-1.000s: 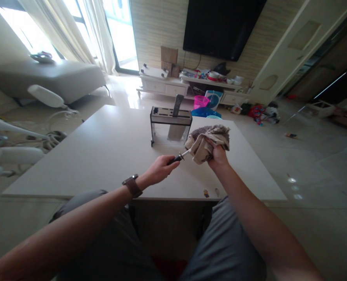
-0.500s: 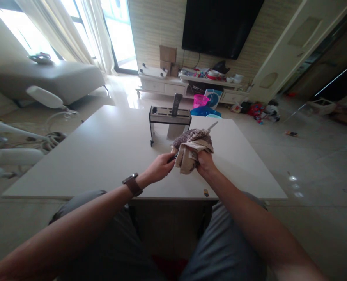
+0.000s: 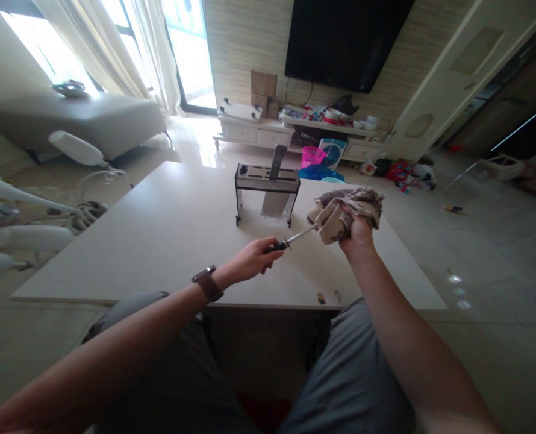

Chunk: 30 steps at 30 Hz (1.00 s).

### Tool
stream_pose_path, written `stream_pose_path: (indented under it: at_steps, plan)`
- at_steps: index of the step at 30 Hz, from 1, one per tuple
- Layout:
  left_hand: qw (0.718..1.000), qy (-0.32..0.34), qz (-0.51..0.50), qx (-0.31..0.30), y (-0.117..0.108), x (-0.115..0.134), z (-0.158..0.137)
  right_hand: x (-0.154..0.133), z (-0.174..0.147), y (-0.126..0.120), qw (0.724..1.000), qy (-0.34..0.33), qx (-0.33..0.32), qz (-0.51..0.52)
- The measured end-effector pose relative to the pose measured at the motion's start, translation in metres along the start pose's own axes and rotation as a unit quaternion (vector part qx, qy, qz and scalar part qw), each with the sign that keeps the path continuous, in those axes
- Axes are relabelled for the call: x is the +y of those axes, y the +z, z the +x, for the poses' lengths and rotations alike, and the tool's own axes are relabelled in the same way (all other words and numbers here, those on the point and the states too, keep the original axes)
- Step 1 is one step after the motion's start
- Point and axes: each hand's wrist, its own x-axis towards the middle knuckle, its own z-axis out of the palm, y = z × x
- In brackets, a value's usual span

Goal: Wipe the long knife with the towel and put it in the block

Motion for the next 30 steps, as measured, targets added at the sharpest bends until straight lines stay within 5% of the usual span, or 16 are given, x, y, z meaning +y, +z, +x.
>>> stream_pose_path:
  at_steps: [3,13,22,30]
  plan:
    - [1.000,-0.010,0.021,0.015,-0.003,-0.006,0.002,0.000,-0.002,0.001,0.999,0.029,0.044,-0.001]
    - [0.998,-0.044,-0.049,-0.002,-0.002,-0.012,0.003,0.004,-0.031,0.024,0.996,0.091,-0.023,-0.001]
    - [0.996,-0.004,-0.074,0.042,0.002,-0.019,0.008,0.043,-0.098,0.051,0.984,0.141,-0.092,-0.056]
    - [0.997,-0.014,-0.070,0.042,0.006,-0.019,0.008,0.052,-0.105,0.055,0.991,0.108,-0.046,-0.070]
